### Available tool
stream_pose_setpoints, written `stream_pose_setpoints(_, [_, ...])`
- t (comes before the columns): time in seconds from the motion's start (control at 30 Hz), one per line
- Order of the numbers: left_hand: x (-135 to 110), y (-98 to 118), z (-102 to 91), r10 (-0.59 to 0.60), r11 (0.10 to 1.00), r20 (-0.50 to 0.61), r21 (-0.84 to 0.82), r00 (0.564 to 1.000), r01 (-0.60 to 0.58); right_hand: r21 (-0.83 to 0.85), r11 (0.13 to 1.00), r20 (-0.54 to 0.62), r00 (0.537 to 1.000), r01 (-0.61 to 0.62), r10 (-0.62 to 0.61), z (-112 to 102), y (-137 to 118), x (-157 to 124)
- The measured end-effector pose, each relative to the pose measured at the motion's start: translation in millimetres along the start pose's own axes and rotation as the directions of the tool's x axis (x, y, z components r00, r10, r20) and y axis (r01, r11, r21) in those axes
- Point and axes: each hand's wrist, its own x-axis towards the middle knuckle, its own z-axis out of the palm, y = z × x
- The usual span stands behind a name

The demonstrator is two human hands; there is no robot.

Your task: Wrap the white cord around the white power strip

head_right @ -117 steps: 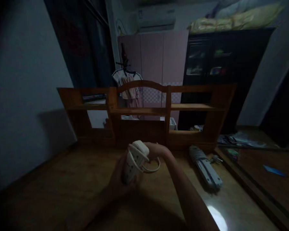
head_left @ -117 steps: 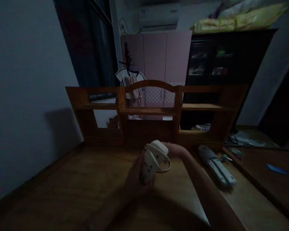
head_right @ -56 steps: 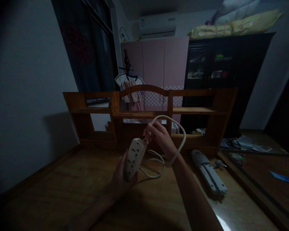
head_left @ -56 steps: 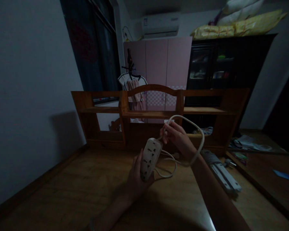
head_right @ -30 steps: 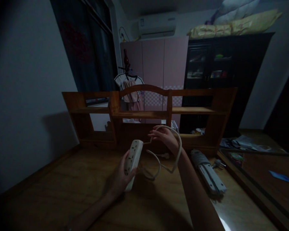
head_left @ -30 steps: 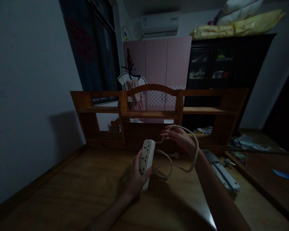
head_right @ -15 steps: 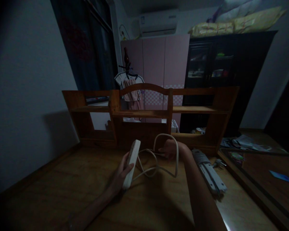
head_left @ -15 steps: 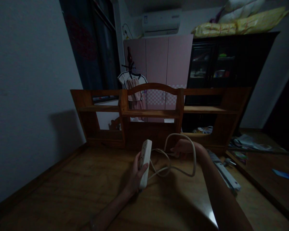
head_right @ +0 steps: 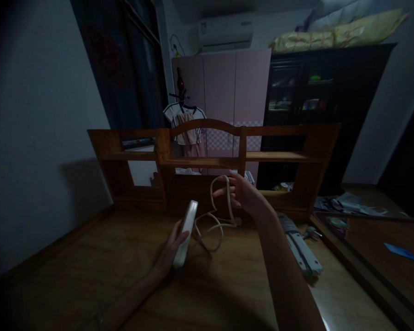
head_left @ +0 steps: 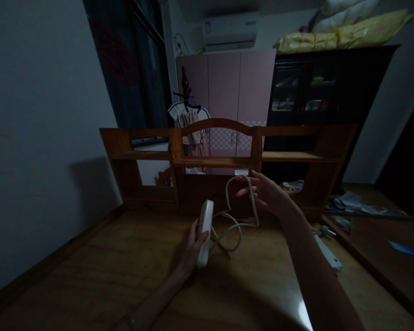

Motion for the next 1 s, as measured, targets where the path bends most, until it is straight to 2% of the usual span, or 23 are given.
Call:
stream_pose_setpoints(0.1, [-1.4,-0.6,-0.2,-0.110,0.984,0.049,-0.136,0.993,0.115,-0.038,0.998,-0.043,0.998,0.049,-0.051,9.0,-0.6,-0.5])
stream_pose_setpoints(0.17, [-1.7,-0.9,-0.5,-0.215,0.935,0.150,-0.254,0.965,0.247,-0.060,0.994,-0.060,0.994,0.090,-0.094,12.3,-0.1,-1.0])
stream_pose_setpoints(0.23, [-1.1,-0.5,-1.0,-0.274,0.858,0.295,-0.354,0.915,0.371,-0.104,0.989,-0.098,0.989,0.100,-0.111,13.5,0.0,-1.3])
stream_pose_setpoints(0.33, [0.1,1.9,-2.4,-0.278,0.730,0.511,-0.438,0.813,0.524,-0.245,0.965,-0.178,0.974,0.096,-0.142,13.8,-1.2,-1.6])
stream_pose_setpoints(0.37, [0.1,3.1,-2.9,-0.265,0.702,0.554,-0.449,0.789,0.552,-0.292,0.952,-0.198,0.967,0.096,-0.158,14.0,-1.8,-1.6])
stream_pose_setpoints(0.43, [-0.8,5.2,-3.7,-0.246,0.686,0.594,-0.451,0.766,0.570,-0.364,0.927,-0.231,0.956,0.090,-0.183,14.8,-2.3,-1.4])
stream_pose_setpoints(0.57, [-2.2,5.1,-2.8,-0.259,0.776,0.536,-0.379,0.804,0.503,-0.430,0.899,-0.273,0.937,0.083,-0.217,15.3,0.8,1.0])
stream_pose_setpoints(0.63, [-1.3,3.1,-1.5,-0.198,0.854,0.516,-0.326,0.834,0.404,-0.439,0.894,-0.274,0.935,0.085,-0.224,14.9,3.8,2.5])
stream_pose_setpoints(0.73, [1.3,-0.4,0.4,-0.100,0.928,0.516,-0.260,0.851,0.267,-0.447,0.891,-0.268,0.937,0.085,-0.224,14.7,7.5,4.4])
stream_pose_setpoints(0.9, [5.2,-4.8,1.8,-0.057,0.940,0.486,-0.269,0.872,0.211,-0.539,0.835,-0.237,0.932,0.109,-0.274,16.6,7.3,3.0])
stream_pose_setpoints(1.0, [4.2,-6.0,1.7,-0.108,0.904,0.468,-0.321,0.877,0.283,-0.712,0.698,-0.229,0.911,0.083,-0.343,22.7,1.1,-4.5])
